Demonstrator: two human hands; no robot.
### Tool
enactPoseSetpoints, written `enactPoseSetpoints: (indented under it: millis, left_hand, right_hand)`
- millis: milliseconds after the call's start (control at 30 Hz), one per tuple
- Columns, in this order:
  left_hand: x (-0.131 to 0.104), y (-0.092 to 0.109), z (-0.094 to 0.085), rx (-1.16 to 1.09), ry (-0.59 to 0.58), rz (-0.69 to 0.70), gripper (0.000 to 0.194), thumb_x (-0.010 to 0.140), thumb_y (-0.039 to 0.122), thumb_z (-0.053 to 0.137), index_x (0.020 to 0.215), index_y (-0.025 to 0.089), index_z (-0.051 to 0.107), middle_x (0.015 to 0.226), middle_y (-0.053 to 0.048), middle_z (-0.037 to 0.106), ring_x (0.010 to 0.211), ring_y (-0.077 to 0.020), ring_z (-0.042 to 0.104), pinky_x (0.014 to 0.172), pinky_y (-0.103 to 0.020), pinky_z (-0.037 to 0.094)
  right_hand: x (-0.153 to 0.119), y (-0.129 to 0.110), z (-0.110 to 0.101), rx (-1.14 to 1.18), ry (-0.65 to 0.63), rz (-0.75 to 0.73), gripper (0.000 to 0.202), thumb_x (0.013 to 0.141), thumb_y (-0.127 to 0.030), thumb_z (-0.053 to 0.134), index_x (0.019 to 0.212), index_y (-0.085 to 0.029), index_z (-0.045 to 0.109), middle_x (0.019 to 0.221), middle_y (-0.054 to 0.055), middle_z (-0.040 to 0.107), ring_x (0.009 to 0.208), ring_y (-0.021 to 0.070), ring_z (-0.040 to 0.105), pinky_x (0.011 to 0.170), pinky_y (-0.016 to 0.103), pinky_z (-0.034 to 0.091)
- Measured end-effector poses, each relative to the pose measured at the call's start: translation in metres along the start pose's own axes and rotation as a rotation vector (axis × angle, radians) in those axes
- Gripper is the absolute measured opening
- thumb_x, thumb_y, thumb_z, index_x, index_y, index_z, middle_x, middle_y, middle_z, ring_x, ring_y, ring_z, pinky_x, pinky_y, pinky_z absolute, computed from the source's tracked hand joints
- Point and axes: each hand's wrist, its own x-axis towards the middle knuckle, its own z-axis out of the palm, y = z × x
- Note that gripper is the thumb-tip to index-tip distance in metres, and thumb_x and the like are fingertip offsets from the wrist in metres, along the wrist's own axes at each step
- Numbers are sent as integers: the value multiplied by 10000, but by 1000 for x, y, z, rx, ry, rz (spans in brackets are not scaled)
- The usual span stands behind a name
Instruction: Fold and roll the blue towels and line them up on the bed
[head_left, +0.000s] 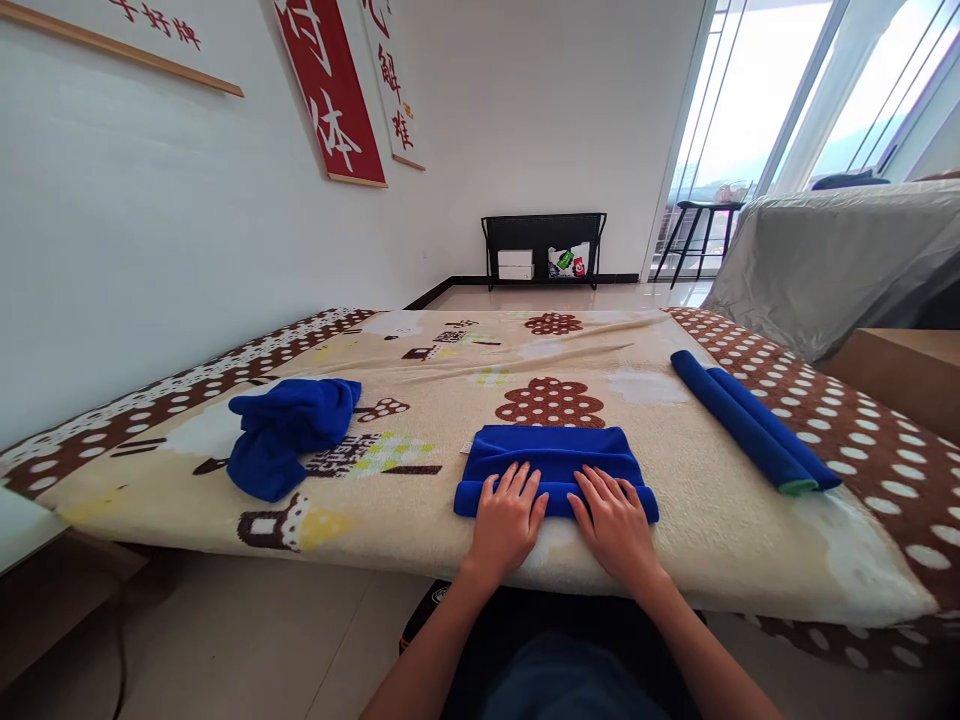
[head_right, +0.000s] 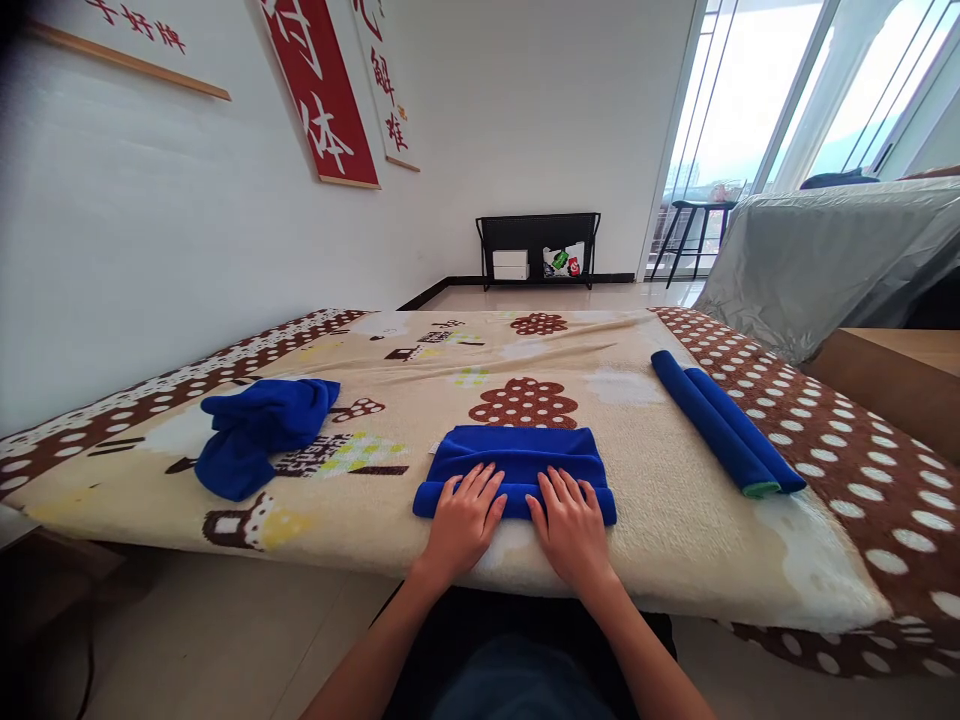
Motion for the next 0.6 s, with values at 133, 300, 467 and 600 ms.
enactPoseSetpoints:
  millis: [133, 300, 467, 600]
  left_hand:
    - [0, 0, 1, 7, 5, 5, 398, 1015, 367, 388, 1335, 223, 578, 1396, -110, 585, 1310, -304, 511, 1026, -502, 400]
    - [-1, -1, 1, 9, -18, 13, 407, 1020, 366, 380, 1351, 218, 563, 1413, -106, 570, 1325, -300, 497, 1035, -503, 393]
    - [-2, -1, 1, 24, -10, -1, 403, 1021, 366, 383, 1356, 232, 562, 1420, -83, 568, 1334, -279, 490, 1052, -481, 386]
    - [-2, 0, 0, 34, -5, 2, 400, 1019, 367, 388, 1348, 233, 571, 1412, -82, 575, 1326, -277, 499, 1047, -472, 394]
  right_hand:
    - [0, 0, 1, 0, -9, 4, 416, 1017, -393, 371, 1306, -201, 599, 1343, 80, 610, 1255, 242, 540, 1058, 429, 332]
    - [0, 0, 0, 3, -18, 10, 420, 1019, -394, 370, 1313, -200, 597, 1353, 74, 603, 1271, 238, 531, 1069, 422, 325]
    - [0, 0, 1, 3, -15, 21, 430, 1019, -405, 365, 1308, -199, 607, 1350, 79, 605, 1268, 231, 536, 1074, 412, 326]
    - [0, -1, 0, 6, -21, 25, 436, 1018, -410, 363, 1315, -200, 604, 1358, 73, 600, 1278, 233, 528, 1076, 416, 325]
